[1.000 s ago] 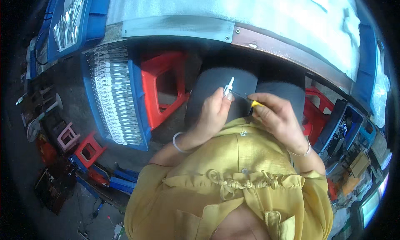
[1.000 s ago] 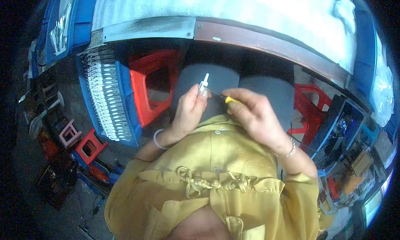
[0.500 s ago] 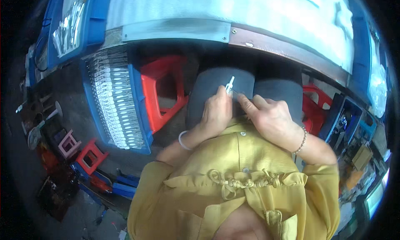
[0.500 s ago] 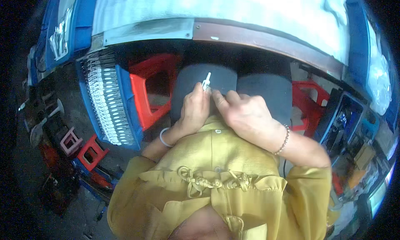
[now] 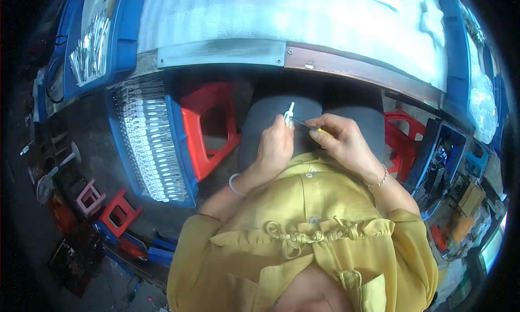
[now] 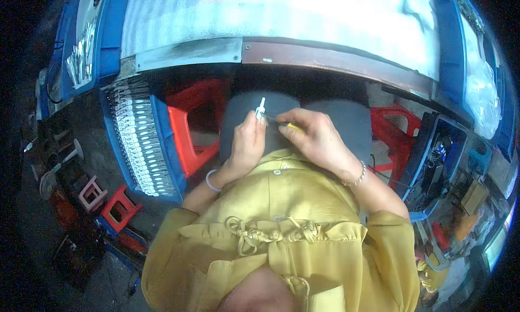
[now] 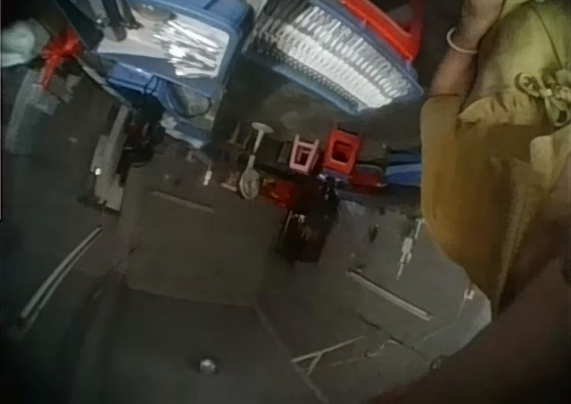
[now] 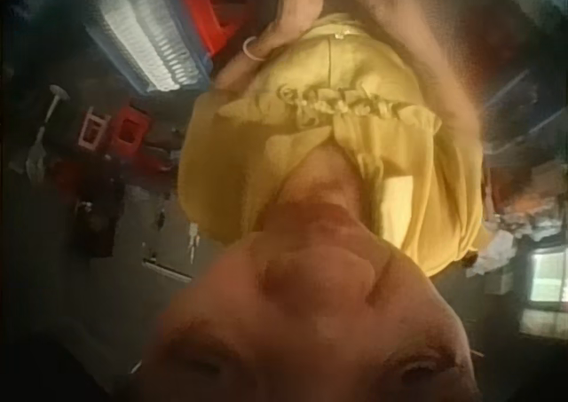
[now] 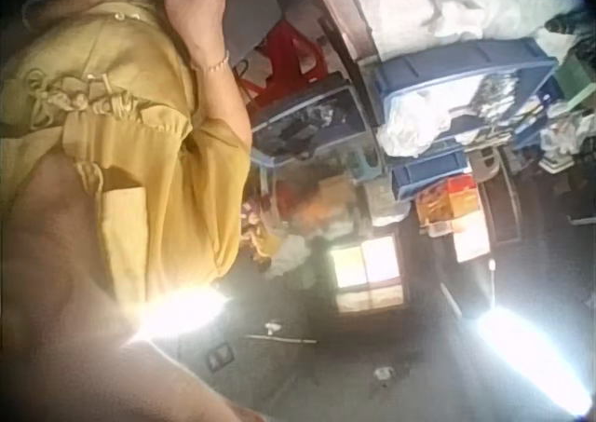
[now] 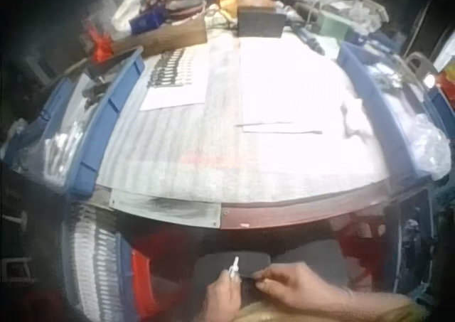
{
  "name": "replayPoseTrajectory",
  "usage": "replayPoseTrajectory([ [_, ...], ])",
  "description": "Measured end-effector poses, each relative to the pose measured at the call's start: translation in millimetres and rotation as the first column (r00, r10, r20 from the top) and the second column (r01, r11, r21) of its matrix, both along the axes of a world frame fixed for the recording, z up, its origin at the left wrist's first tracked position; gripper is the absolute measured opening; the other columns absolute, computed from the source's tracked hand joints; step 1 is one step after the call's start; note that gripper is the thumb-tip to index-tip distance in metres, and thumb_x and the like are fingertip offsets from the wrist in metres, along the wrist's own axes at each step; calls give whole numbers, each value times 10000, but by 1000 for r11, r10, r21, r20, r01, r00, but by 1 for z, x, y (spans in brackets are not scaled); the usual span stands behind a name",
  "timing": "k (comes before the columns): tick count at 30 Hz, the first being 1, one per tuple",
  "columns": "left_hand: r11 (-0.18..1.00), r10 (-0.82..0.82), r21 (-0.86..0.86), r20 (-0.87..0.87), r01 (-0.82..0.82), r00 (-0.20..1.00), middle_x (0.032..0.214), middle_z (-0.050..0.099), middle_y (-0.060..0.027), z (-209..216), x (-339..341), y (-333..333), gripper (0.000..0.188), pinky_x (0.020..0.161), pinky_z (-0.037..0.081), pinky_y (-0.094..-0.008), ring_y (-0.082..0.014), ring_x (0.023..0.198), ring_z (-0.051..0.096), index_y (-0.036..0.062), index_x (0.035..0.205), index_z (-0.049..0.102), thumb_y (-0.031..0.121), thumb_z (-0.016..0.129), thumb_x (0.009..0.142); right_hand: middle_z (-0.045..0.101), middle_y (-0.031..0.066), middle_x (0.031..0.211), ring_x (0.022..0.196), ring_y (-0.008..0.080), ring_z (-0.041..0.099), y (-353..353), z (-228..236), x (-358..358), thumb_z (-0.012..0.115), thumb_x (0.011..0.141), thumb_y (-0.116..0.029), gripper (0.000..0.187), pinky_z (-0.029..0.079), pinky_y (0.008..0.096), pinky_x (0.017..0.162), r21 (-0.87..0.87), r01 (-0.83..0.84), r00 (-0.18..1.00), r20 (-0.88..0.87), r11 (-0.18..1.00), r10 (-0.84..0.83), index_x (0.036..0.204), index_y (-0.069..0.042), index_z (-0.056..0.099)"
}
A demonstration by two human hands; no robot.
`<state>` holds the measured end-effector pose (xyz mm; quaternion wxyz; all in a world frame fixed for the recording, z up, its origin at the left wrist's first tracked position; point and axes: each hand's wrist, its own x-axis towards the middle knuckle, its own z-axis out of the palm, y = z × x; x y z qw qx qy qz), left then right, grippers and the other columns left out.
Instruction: The person takes drawing compasses one at a time, adjusts them using a small screwdriver, wipes them with a piece of foam, and places them into a blue tray.
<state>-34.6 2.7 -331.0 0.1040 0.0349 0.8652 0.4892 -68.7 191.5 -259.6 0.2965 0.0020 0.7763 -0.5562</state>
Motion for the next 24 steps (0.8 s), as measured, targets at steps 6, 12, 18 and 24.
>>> replayPoseTrajectory([
  [6, 905, 19, 349, 536, -242, 844, 637, 424, 64, 18, -4, -7, 213, 415, 265, -190, -5, 476, 338, 51, 907, 528, 191, 428, 1033, 525, 186, 909, 786, 387, 582, 9, 26, 10, 610, 838, -3, 375, 491, 450, 691, 225, -235, 861, -404, 945, 310, 1207, 3, 549],
  [12, 883, 24, 377, 557, -279, 830, 624, 410, 53, 13, 0, -8, 211, 412, 269, -195, -18, 473, 341, 54, 921, 523, 208, 439, 1038, 534, 175, 897, 773, 371, 587, 8, 20, 11, 612, 805, 19, 384, 497, 432, 685, 230, -215, 836, -458, 949, 301, 1187, 10, 572],
  [18, 902, 28, 358, 511, -242, 859, 628, 417, 51, 14, -1, -6, 220, 430, 293, -194, -21, 495, 351, 50, 921, 528, 209, 433, 1041, 538, 181, 898, 763, 370, 588, 8, 16, 15, 606, 803, 27, 385, 498, 430, 678, 213, -215, 850, -440, 953, 290, 1186, 17, 577],
  [24, 933, 56, 296, 445, -205, 894, 624, 460, 21, 9, 1, -6, 217, 455, 341, -226, -43, 522, 415, 29, 919, 534, 202, 461, 1027, 586, 203, 870, 767, 375, 611, 3, 14, 14, 575, 870, 8, 290, 507, 395, 695, 136, -136, 902, -392, 981, 179, 1156, 56, 581],
])
